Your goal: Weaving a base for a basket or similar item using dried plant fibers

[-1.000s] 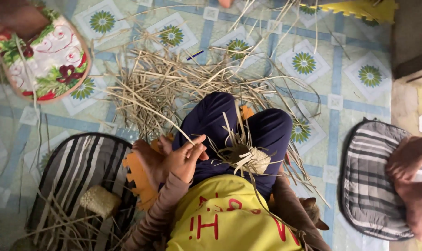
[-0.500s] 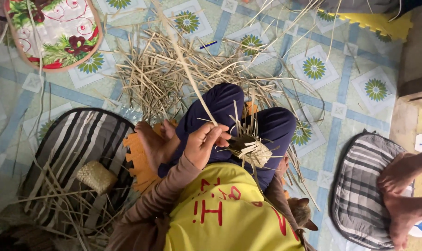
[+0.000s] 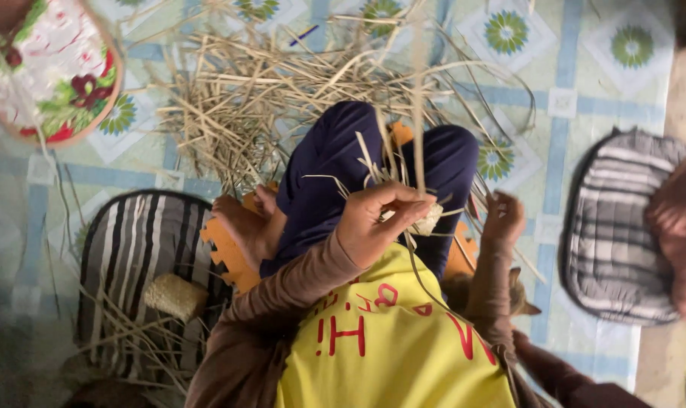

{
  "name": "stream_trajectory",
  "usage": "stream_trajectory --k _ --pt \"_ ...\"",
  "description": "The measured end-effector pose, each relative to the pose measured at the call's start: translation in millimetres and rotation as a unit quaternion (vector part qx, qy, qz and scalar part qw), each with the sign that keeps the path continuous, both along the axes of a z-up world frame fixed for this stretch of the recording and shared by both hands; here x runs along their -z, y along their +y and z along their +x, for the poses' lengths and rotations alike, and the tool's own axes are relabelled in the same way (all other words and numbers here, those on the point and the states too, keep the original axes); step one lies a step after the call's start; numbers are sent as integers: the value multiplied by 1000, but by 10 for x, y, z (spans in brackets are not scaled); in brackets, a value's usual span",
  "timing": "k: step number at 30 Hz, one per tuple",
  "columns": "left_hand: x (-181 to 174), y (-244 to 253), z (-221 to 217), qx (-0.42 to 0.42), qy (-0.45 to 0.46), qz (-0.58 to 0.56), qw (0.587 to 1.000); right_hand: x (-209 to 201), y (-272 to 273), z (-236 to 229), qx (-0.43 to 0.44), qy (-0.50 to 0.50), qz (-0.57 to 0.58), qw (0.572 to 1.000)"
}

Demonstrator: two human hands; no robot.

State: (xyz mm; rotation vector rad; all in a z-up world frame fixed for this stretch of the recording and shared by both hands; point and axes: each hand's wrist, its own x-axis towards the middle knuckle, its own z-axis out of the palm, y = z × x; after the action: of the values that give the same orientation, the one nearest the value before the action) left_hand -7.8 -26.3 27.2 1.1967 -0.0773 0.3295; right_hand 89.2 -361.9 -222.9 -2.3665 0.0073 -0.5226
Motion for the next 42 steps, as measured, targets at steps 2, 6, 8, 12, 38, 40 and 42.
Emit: stream_trajectory --k 2,6,8,12,38,40,42 --pt "-22 -167 88 22 -15 5 1000 -933 390 -118 -39 -25 87 995" --pt "-71 -362 266 49 -69 52 995 -2175 961 -435 -281 -27 239 929" --pt "-72 -440 266 78 -39 39 995 -2370 1108 -494 -305 -48 205 929" --pt "234 -482 359 111 6 -13 994 -2631 1348 -512 -379 -66 218 897" --pt "805 659 1538 -66 43 -276 958 -2381 1439 -626 -467 72 207 857" --pt "765 762 1542 -63 39 -263 962 -2355 1407 -610 -477 71 214 849" --pt "685 859 1537 -77 21 -235 969 -2384 1382 -600 -485 77 215 844"
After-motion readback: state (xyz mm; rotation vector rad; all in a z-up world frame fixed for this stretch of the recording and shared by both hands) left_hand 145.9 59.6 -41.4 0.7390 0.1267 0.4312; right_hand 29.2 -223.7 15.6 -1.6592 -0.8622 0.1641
